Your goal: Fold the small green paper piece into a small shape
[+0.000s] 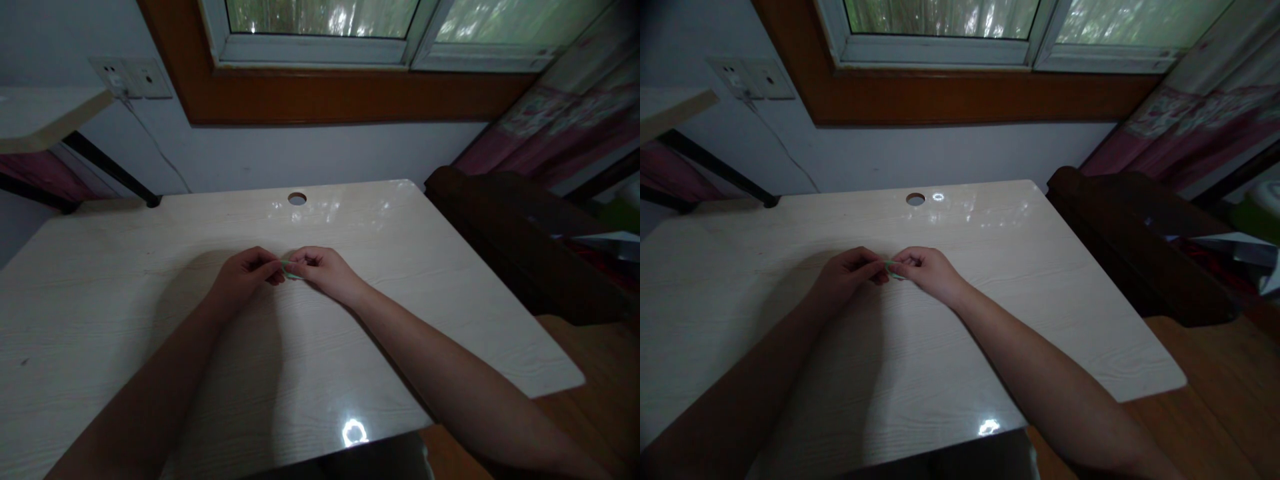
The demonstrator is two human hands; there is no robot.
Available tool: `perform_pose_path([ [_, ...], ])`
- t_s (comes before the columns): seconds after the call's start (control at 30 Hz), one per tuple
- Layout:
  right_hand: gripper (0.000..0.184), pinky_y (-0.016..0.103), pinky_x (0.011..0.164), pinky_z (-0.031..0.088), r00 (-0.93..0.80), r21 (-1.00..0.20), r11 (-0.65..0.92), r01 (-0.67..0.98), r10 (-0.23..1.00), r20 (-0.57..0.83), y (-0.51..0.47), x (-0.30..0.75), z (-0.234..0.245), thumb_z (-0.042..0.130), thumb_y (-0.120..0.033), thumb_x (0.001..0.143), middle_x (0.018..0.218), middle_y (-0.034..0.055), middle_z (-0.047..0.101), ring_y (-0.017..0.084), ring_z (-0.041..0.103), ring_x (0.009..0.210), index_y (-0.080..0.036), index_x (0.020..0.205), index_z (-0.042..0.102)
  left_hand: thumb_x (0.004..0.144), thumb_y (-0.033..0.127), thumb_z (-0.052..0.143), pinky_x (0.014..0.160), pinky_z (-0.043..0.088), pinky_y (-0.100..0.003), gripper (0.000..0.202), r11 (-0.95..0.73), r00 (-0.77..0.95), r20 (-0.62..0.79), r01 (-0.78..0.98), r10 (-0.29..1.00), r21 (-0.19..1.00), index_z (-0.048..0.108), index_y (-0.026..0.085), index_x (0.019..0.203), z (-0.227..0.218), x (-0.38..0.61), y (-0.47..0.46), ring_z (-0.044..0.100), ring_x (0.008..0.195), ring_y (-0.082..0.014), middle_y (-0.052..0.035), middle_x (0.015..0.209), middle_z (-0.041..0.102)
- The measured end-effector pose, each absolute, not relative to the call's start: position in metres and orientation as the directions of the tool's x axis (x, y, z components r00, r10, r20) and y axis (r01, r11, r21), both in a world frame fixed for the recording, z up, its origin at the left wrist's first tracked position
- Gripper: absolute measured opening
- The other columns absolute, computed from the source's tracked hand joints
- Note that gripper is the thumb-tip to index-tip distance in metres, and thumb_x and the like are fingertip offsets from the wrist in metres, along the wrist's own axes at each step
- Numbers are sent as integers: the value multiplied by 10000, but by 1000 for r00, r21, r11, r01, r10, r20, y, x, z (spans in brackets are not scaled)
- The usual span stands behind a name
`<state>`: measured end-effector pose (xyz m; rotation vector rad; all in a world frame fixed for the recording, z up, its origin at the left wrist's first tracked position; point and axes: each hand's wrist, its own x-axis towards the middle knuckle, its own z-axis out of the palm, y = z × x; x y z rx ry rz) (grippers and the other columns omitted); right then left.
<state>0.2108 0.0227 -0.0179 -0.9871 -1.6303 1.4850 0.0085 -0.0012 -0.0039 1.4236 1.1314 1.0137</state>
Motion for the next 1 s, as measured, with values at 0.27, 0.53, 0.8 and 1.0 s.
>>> perform_pose_path([
  [0.27,268,285,694,496,-443,-995,62,82,896,19,23,211,-20,723,-429,817,820,50,738,144,642,718,-167,870,721,865,375,670,686,603,-308,218,-49,191,37,63,981,997,656,158,888,-6,10,-1,700,667,-162,-34,735,729],
  [0.53,296,315,742,531,-458,-1000,-29,-10,889,-22,24,210,-19,754,-432,782,820,66,747,173,687,768,-163,905,736,762,356,797,667,596,-281,244,-158,189,140,87,972,984,704,162,879,-11,11,0,717,678,-169,-39,748,753],
  [0.8,273,293,724,503,-466,-998,-7,-62,885,23,24,209,-19,719,-419,826,832,45,727,143,649,741,-175,949,725,775,382,791,688,611,-305,239,-136,129,124,86,984,987,707,169,845,-12,10,-2,738,695,-189,-48,753,771],
  [1.0,263,280,680,479,-447,-998,54,-18,893,56,23,209,-22,699,-426,842,775,34,704,141,631,704,-168,892,683,777,364,791,685,601,-290,234,-158,137,142,109,980,981,689,160,831,-15,11,-1,733,705,-185,-52,755,760],
])
